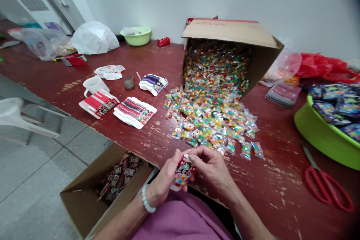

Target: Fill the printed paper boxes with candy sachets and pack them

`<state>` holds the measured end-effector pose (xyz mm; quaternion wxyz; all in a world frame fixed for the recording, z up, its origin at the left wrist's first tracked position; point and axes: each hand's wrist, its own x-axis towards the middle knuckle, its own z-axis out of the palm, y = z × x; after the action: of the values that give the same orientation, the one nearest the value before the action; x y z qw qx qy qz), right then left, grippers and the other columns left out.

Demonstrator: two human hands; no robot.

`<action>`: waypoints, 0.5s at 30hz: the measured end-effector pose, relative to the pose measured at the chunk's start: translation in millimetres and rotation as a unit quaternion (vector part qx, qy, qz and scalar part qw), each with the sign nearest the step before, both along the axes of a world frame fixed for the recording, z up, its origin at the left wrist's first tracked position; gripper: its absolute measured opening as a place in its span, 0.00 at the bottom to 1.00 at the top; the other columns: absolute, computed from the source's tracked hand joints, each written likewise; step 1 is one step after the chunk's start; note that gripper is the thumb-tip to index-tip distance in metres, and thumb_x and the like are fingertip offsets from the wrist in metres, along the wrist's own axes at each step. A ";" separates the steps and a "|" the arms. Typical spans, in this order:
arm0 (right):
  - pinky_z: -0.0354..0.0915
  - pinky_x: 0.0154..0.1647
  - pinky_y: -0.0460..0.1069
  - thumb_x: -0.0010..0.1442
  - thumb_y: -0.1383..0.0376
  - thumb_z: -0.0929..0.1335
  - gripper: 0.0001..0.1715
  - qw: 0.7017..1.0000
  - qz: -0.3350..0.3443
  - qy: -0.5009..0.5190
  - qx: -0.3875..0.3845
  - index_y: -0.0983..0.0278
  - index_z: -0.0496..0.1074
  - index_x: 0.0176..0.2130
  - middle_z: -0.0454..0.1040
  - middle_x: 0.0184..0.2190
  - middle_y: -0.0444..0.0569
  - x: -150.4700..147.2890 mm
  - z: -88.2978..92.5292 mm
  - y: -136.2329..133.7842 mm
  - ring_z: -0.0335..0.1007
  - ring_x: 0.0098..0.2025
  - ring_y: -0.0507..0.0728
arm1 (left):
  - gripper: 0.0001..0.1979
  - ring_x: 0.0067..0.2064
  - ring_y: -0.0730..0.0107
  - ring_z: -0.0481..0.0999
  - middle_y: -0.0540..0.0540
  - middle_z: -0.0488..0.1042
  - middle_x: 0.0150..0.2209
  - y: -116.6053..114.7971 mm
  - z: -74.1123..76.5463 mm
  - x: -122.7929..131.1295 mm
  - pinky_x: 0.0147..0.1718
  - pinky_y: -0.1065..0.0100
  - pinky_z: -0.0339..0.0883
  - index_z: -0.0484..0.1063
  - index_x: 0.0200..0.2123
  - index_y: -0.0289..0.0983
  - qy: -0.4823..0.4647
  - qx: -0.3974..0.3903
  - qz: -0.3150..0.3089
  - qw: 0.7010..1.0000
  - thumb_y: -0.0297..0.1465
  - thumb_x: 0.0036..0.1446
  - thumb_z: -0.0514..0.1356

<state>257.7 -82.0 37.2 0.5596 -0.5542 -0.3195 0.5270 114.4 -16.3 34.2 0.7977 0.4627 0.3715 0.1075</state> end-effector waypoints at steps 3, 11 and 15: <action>0.68 0.23 0.48 0.62 0.55 0.69 0.13 0.999 -0.007 -0.026 0.041 0.62 0.74 0.33 0.80 0.38 0.49 3.1 3.9 2.2 0.71 0.23 0.52 | 0.38 0.24 0.72 0.71 0.45 0.76 0.26 4.4 5.4 2.6 0.22 0.72 0.66 0.71 0.57 0.34 0.008 0.044 -0.014 0.999 0.58 0.61 0.45; 0.68 0.43 0.51 0.67 0.63 0.65 0.10 0.972 0.014 -0.190 0.135 0.59 0.76 0.38 0.77 0.43 0.50 9.3 -1.3 -12.5 0.74 0.41 0.56 | 0.39 0.23 0.71 0.70 0.45 0.75 0.27 6.0 5.2 16.7 0.20 0.71 0.66 0.70 0.59 0.34 0.032 0.020 -0.010 0.999 0.58 0.59 0.48; 0.68 0.41 0.50 0.66 0.65 0.66 0.09 0.956 -0.060 -0.257 0.128 0.60 0.76 0.43 0.76 0.37 0.49 -0.4 -12.0 -17.6 0.73 0.39 0.56 | 0.37 0.28 0.68 0.74 0.40 0.79 0.41 3.8 2.2 22.9 0.22 0.70 0.69 0.71 0.58 0.36 0.036 -0.003 0.017 0.999 0.58 0.58 0.50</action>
<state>257.3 -99.7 25.2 0.5556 -0.6127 -0.4835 0.2865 137.3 -12.4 36.3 0.7833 0.4575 0.4081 0.1030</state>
